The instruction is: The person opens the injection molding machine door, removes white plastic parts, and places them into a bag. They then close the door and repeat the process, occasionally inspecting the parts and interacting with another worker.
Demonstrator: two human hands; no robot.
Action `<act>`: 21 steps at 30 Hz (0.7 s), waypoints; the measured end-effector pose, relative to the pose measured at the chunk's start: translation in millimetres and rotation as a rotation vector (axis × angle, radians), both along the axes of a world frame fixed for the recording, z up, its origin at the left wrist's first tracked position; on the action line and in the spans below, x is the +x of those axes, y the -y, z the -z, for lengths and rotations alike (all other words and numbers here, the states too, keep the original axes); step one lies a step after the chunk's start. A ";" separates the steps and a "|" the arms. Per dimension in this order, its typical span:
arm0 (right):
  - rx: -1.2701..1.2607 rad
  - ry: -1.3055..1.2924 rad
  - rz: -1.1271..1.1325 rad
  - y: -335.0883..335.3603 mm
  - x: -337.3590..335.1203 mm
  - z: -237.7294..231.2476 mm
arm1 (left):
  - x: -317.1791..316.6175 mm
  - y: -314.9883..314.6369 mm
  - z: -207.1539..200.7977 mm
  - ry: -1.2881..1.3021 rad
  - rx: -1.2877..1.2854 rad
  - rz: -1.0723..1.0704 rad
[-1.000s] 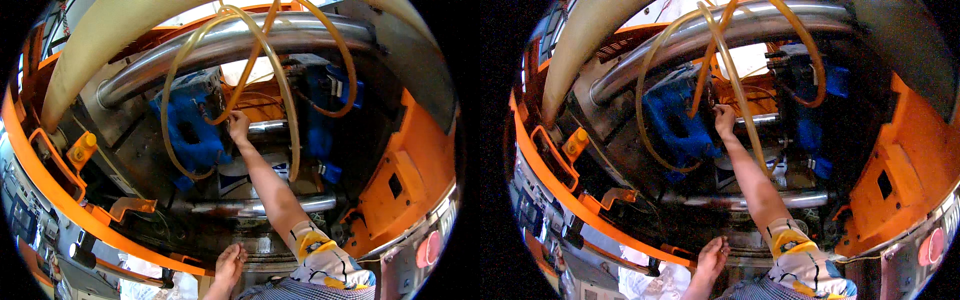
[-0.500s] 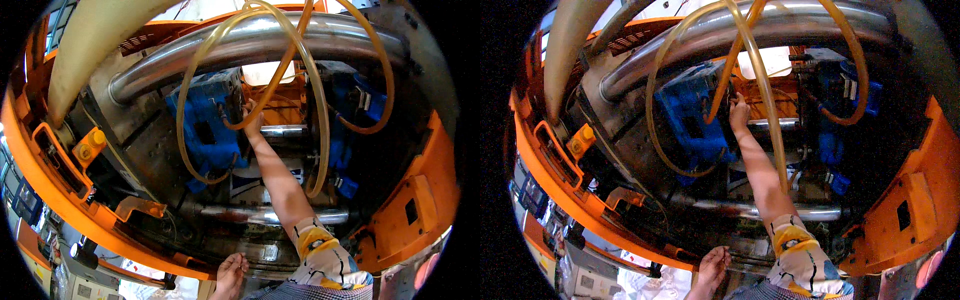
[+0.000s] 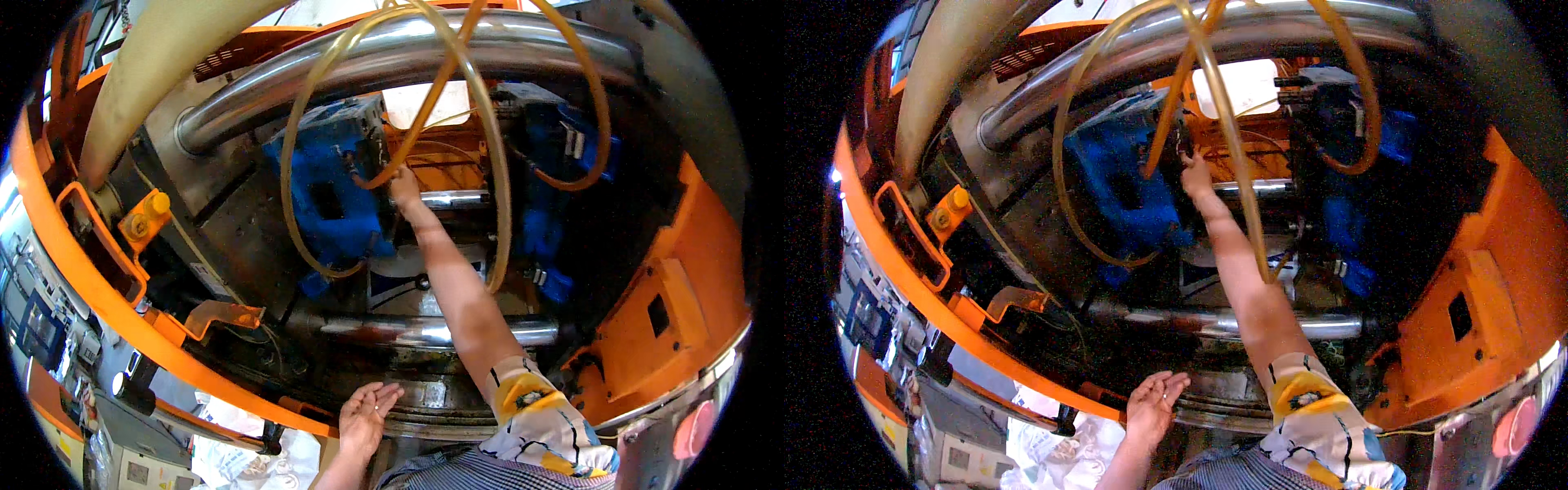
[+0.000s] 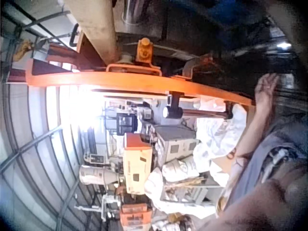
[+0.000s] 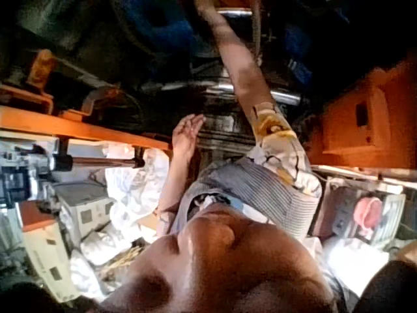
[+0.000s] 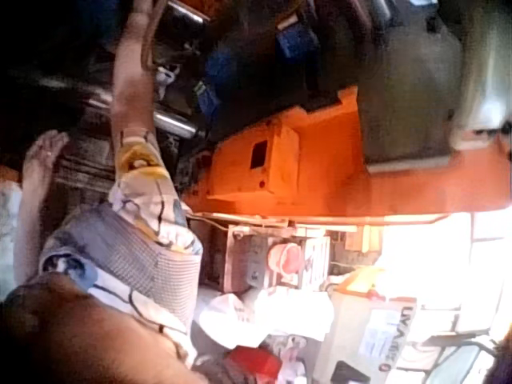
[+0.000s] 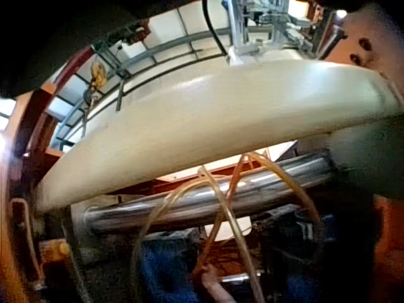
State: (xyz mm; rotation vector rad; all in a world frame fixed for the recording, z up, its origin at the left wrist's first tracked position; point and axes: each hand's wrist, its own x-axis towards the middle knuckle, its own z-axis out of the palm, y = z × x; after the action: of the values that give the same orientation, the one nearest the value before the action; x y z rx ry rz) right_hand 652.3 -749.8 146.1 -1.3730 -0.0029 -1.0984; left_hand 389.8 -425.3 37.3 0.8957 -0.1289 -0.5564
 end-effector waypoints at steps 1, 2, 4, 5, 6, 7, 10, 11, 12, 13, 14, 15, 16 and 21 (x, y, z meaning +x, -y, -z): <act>-0.037 0.117 0.058 -10.3 -18.5 4.9 | 3.3 2.2 -0.5 0.000 0.035 0.015; -0.201 0.059 0.111 -26.8 -45.5 13.7 | 6.9 2.9 -2.1 -0.001 0.070 0.029; -0.536 -0.205 -0.176 -106.0 -150.0 -7.0 | 11.1 0.6 -7.0 0.008 0.173 -0.091; -0.740 -0.298 -0.412 -119.2 -185.9 0.7 | 12.5 1.3 -7.8 0.032 0.180 -0.052; -0.788 -0.379 -0.616 -136.2 -219.3 16.0 | 15.4 2.0 -7.3 0.055 0.182 -0.016; -1.019 -0.466 -0.533 -147.6 -250.1 19.2 | 16.1 3.3 -8.1 0.076 0.186 0.018; -0.908 -0.669 -0.467 -151.7 -285.1 42.0 | 9.3 23.9 -18.7 0.090 0.226 0.106; -0.916 -0.656 -0.403 -149.2 -289.0 49.6 | 7.6 27.1 -20.2 0.100 0.247 0.127; -0.924 -0.640 -0.341 -146.2 -291.9 54.1 | 6.0 29.9 -21.8 0.077 0.231 0.148; -0.972 -0.601 -0.332 -144.3 -294.5 55.4 | 4.7 32.1 -23.2 0.053 0.215 0.167; -1.020 -0.561 -0.325 -143.0 -296.3 56.2 | 3.9 33.4 -24.2 0.029 0.199 0.184; -1.068 -0.518 -0.320 -142.1 -296.9 57.1 | 3.8 33.3 -25.0 0.006 0.184 0.198; -1.137 -0.482 -0.312 -140.5 -296.3 60.4 | 5.1 31.5 -22.5 -0.008 0.160 0.231; -1.375 -0.388 -0.232 -144.4 -285.9 64.1 | 17.6 20.8 -7.0 -0.003 0.094 0.281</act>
State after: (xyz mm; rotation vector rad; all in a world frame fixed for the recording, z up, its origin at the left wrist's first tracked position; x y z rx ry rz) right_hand 366.5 -605.4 82.0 -2.6910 -0.7305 -0.5324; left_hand 407.4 -446.1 44.3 0.9749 -0.2292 -0.8304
